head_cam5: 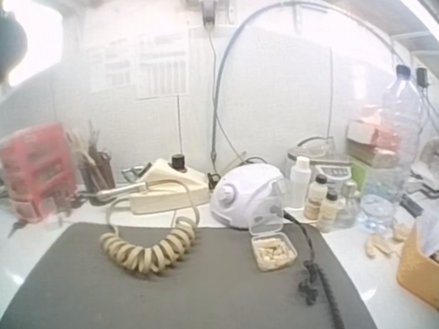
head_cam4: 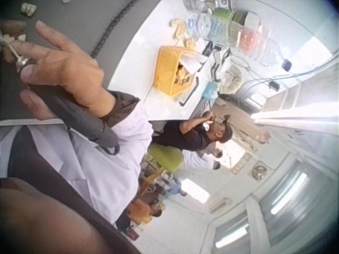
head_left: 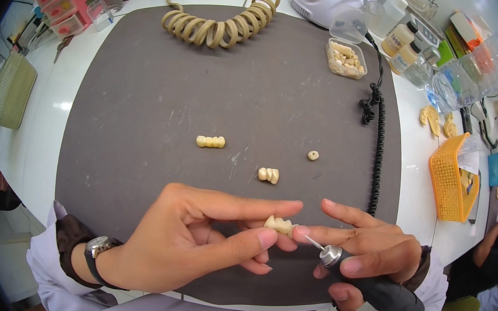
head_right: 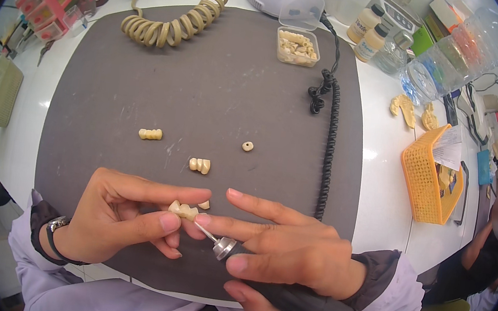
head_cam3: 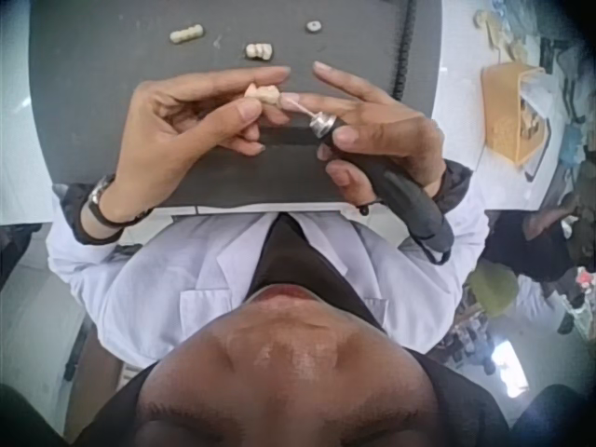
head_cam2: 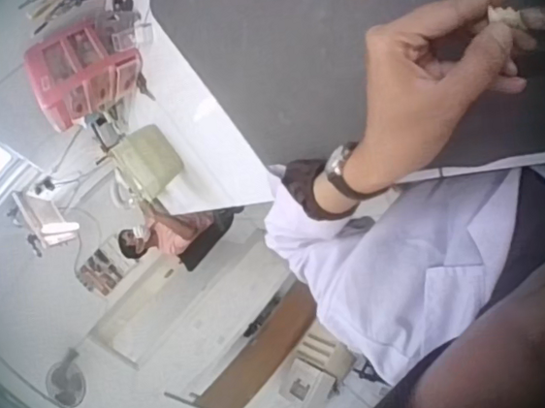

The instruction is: The person uses a hand-held rotary tool to refine the surface of dental prosthetics, including a three-unit bridge and individual crown pieces. They hold the prosthetics by hand while applying the spinning tool tip to different areas and periodically set pieces down on the work mat.

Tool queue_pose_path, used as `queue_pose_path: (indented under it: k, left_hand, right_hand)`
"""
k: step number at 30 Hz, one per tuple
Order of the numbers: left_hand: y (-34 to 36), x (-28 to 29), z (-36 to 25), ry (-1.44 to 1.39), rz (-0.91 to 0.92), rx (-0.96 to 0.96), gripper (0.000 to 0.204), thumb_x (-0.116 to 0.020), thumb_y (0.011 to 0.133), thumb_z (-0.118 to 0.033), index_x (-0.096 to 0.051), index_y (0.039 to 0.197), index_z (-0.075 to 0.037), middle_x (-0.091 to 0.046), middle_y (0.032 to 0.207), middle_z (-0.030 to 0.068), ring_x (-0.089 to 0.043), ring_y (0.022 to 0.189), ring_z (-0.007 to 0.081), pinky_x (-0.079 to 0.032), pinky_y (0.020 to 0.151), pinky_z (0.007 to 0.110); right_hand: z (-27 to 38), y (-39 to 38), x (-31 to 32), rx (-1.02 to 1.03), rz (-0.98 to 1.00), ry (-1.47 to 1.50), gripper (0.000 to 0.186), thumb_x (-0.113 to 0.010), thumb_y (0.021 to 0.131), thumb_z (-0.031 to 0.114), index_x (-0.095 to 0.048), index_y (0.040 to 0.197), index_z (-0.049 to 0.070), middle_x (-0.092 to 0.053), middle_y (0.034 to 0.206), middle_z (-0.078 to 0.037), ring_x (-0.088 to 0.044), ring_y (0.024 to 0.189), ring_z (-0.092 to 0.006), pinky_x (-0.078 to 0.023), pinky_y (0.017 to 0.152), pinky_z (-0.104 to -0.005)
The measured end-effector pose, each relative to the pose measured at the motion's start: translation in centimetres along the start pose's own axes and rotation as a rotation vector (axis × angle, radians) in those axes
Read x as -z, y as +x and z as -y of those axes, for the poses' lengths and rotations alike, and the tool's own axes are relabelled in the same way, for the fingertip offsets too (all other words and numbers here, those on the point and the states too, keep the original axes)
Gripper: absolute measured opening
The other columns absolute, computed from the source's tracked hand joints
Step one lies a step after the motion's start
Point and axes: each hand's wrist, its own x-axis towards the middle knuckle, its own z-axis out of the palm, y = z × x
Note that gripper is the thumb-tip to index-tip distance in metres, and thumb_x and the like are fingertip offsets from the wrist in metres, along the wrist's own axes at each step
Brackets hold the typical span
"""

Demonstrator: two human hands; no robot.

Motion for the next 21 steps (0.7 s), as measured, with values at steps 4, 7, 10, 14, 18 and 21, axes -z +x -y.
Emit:
queue_pose_path:
  k: [4, 7, 10, 14, 18, 21]
  left_hand:
    - [0.28, -0.36, 0.44, 0.000, -0.011, -0.051, 0.030, -0.053, 0.090, -0.007, -0.053, 0.116, 0.008, -0.064, 0.092, 0.0183, -0.062, 0.075, 0.0135, -0.057, 0.069, 0.027]
    - [0.33, -0.36, 0.68, -0.022, -0.006, -0.058, 0.031, -0.053, 0.090, -0.009, -0.052, 0.116, 0.008, -0.064, 0.092, 0.0184, -0.062, 0.077, 0.0137, -0.057, 0.069, 0.027]
    - [0.31, -0.40, 0.78, -0.025, -0.006, -0.069, 0.031, -0.052, 0.091, -0.009, -0.052, 0.116, 0.009, -0.064, 0.091, 0.0185, -0.062, 0.076, 0.0138, -0.057, 0.069, 0.028]
    - [0.27, -0.30, 0.60, -0.010, 0.008, -0.047, 0.029, -0.051, 0.091, -0.009, -0.053, 0.114, 0.009, -0.064, 0.091, 0.0188, -0.062, 0.076, 0.0142, -0.058, 0.069, 0.029]
    - [0.47, -0.26, 0.26, -0.029, 0.023, 0.004, 0.029, -0.052, 0.091, -0.011, -0.054, 0.113, 0.009, -0.064, 0.092, 0.0195, -0.062, 0.077, 0.0143, -0.057, 0.069, 0.028]
    - [0.52, -0.30, 0.46, -0.040, 0.006, -0.003, 0.030, -0.054, 0.090, -0.011, -0.055, 0.112, 0.009, -0.064, 0.094, 0.0199, -0.062, 0.077, 0.0143, -0.057, 0.070, 0.026]
  right_hand:
    - [-0.33, -0.45, -0.39, 0.024, -0.091, 0.080, 0.034, -0.066, 0.073, -0.001, -0.053, 0.104, 0.005, -0.063, 0.083, -0.014, -0.055, 0.108, -0.0384, -0.036, 0.098, -0.0553]
    - [-0.79, -0.81, -0.65, 0.037, -0.128, 0.157, 0.036, -0.066, 0.073, -0.001, -0.053, 0.107, 0.005, -0.064, 0.088, -0.015, -0.055, 0.108, -0.0388, -0.037, 0.097, -0.0556]
    - [-0.81, -0.54, -0.46, 0.048, -0.105, 0.168, 0.038, -0.066, 0.073, -0.002, -0.053, 0.108, 0.004, -0.064, 0.092, -0.016, -0.055, 0.107, -0.0390, -0.037, 0.096, -0.0557]
    - [-0.77, -0.42, -0.31, 0.057, -0.071, 0.139, 0.038, -0.066, 0.073, -0.002, -0.052, 0.108, 0.003, -0.064, 0.093, -0.017, -0.056, 0.106, -0.0389, -0.037, 0.097, -0.0561]
    - [-0.87, -0.70, -0.59, 0.049, -0.126, 0.144, 0.037, -0.066, 0.074, 0.000, -0.052, 0.107, 0.004, -0.065, 0.087, -0.016, -0.057, 0.105, -0.0395, -0.033, 0.098, -0.0573]
    - [-0.20, -0.29, -0.14, 0.019, -0.108, 0.005, 0.028, -0.062, 0.082, 0.005, -0.044, 0.104, 0.008, -0.066, 0.069, -0.011, -0.058, 0.100, -0.0419, -0.020, 0.102, -0.0610]
